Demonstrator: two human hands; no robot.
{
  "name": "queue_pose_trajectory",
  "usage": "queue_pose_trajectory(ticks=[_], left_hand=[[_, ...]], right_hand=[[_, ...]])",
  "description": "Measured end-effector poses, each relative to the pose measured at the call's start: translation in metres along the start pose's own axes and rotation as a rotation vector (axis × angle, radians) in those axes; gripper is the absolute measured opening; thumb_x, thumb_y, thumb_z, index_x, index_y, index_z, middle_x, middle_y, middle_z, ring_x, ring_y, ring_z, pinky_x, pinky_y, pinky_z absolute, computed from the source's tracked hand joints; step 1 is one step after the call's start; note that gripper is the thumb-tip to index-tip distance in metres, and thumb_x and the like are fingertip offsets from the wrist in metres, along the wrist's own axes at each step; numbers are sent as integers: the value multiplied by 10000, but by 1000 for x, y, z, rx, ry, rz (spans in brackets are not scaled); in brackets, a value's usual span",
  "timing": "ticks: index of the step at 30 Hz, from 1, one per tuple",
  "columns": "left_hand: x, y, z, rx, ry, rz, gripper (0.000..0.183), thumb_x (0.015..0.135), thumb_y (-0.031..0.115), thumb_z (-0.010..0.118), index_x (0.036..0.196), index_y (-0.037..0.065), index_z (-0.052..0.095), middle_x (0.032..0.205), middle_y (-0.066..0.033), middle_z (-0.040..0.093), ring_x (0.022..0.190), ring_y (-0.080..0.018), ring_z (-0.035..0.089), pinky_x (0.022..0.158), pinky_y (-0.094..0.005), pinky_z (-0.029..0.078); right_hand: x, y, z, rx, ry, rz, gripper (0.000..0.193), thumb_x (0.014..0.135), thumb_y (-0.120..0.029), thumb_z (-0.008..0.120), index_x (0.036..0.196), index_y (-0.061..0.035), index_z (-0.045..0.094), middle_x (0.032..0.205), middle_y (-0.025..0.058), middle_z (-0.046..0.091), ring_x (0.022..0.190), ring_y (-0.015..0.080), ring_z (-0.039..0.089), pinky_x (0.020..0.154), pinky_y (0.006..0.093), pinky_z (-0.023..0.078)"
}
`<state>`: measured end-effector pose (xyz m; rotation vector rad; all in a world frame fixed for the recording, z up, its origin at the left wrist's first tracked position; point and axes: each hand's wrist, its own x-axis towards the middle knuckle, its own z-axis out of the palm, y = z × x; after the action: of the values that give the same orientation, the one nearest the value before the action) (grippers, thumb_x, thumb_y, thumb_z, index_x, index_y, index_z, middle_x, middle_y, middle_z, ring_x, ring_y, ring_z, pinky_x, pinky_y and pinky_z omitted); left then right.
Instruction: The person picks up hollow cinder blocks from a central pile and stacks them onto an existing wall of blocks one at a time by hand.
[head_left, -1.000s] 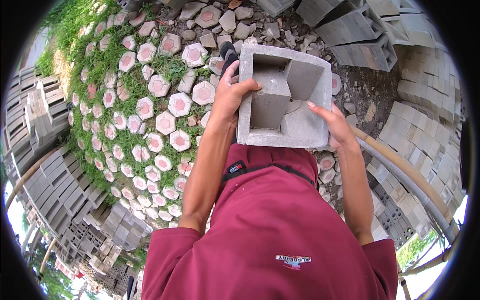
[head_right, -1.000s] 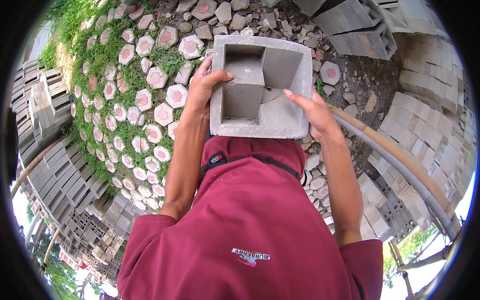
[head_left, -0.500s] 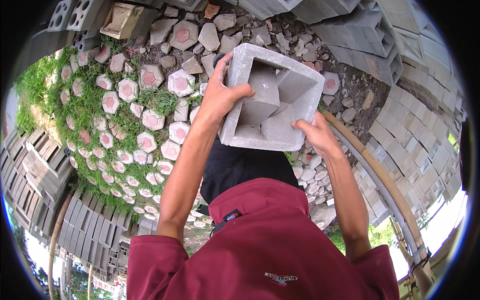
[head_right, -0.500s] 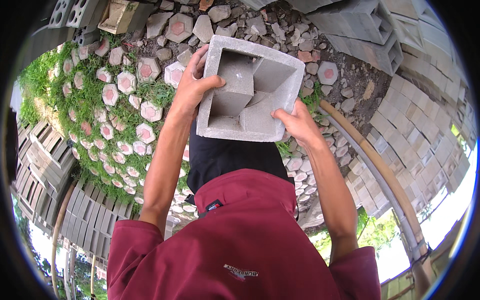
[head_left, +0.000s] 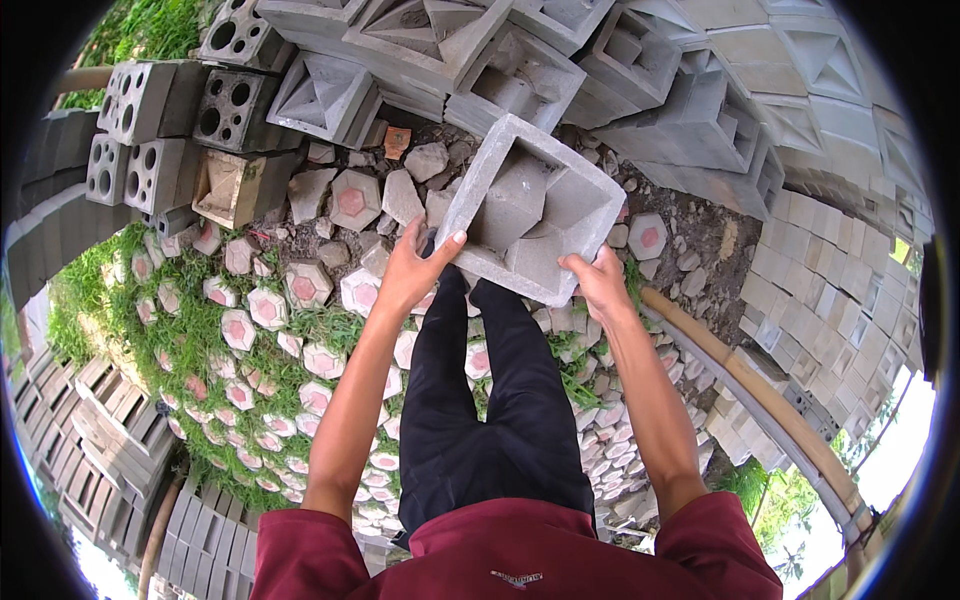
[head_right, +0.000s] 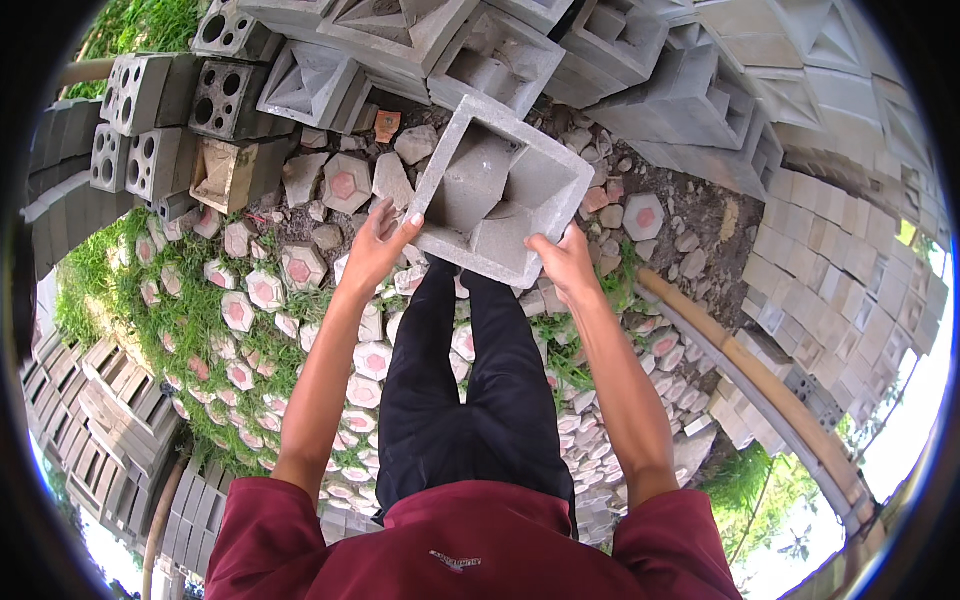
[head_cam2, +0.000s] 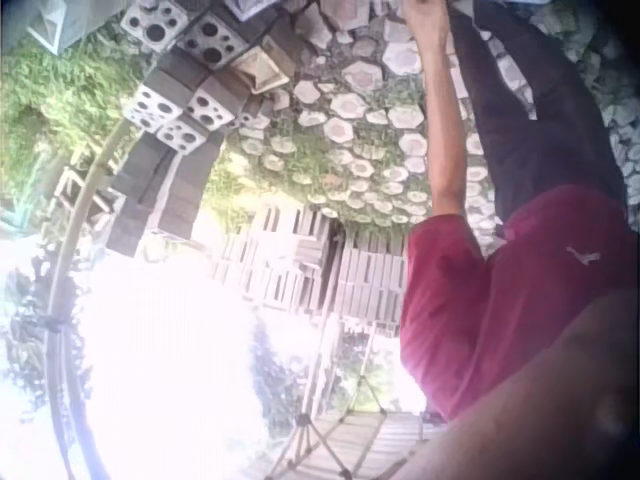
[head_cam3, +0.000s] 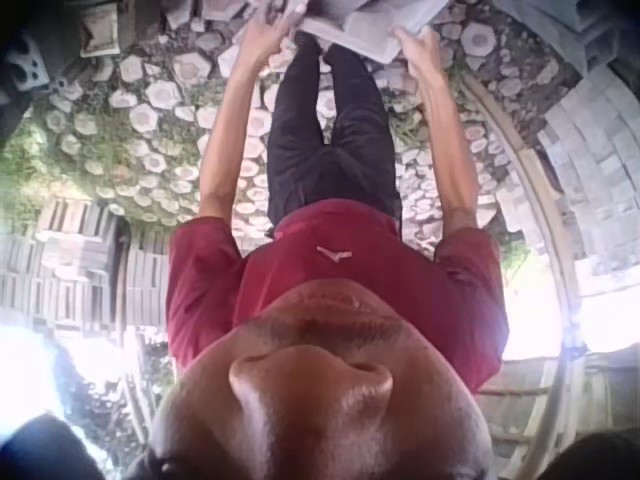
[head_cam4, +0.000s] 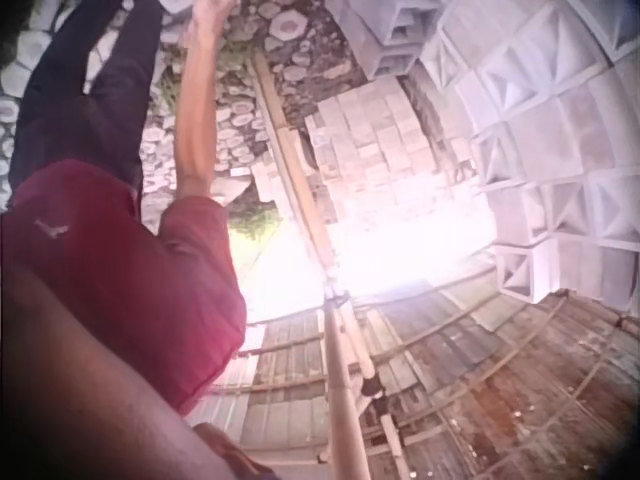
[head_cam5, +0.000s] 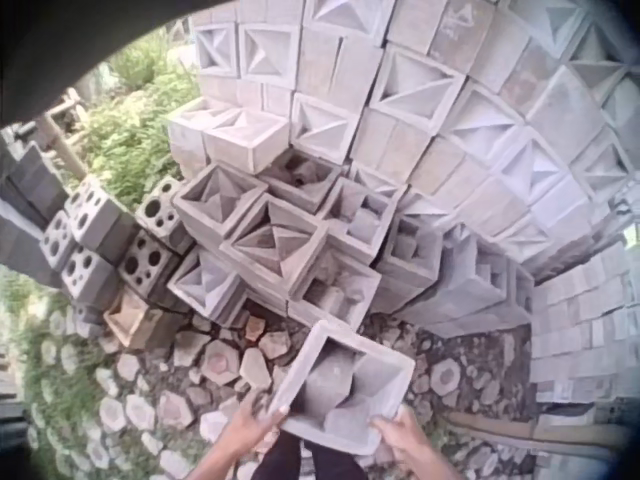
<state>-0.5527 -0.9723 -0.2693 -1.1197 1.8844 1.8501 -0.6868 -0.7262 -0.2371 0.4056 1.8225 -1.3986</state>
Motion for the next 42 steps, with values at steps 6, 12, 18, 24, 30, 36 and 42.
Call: queue_pose_trajectory(ticks=[6, 12, 18, 24, 30, 36, 42], left_hand=[[75, 42, 68, -570, -61, -216, 711, 863, 382, 674, 1296, -117, 414, 1266, -230, 488, 1176, -332, 519, 828, -459, 568], [161, 76, 83, -658, 26, -150, 337, 871, 164, 574, 1089, -85, 511, 1048, -151, 546, 941, -294, 617, 786, -473, 603], [201, 90, 81, -664, 18, -142, 317, 877, 141, 559, 1072, -102, 500, 1120, -208, 546, 977, -357, 634, 811, -491, 600], [223, 89, 79, -585, 46, -111, 322, 871, 143, 573, 1056, -115, 518, 1113, -216, 545, 971, -342, 636, 805, -469, 609], [232, 93, 79, -574, 91, -88, 361, 861, 156, 588, 1055, -140, 514, 1043, -220, 561, 938, -354, 636, 786, -484, 610], [218, 93, 76, -774, 9, -146, 694, 899, 285, 621, 1361, -101, 276, 1366, -280, 317, 1292, -392, 402, 921, -552, 530], [153, 36, 81, -463, -58, -29, 742, 933, 346, 591, 1476, 3, 219, 1506, -171, 276, 1376, -314, 327, 932, -514, 505]], right_hand=[[96, -19, -6, 5, 9, -40, 355, 774, -16, 655, 1106, 44, 548, 967, 129, 644, 853, 227, 640, 667, 366, 544], [179, -53, -10, -35, -39, -88, 373, 771, -64, 662, 1103, 40, 527, 961, 153, 630, 824, 254, 645, 542, 420, 556], [225, -71, -10, -109, -72, -67, 403, 770, -111, 662, 1108, 76, 546, 1008, 186, 625, 855, 303, 651, 583, 467, 582], [250, -73, -10, -87, -114, -73, 396, 770, -106, 660, 1102, 83, 555, 994, 189, 630, 854, 311, 652, 607, 466, 582], [260, -82, -8, -131, -117, -29, 404, 787, -124, 648, 1125, 76, 553, 1058, 202, 621, 895, 329, 644, 656, 502, 569], [247, -77, -7, 33, -135, -21, 607, 820, -247, 706, 1283, 36, 433, 1210, 205, 558, 1035, 358, 596, 768, 559, 523], [181, -14, -7, 494, -3, -54, 756, 906, -421, 636, 1429, -4, 284, 1484, 221, 327, 1349, 354, 352, 1068, 518, 321]])
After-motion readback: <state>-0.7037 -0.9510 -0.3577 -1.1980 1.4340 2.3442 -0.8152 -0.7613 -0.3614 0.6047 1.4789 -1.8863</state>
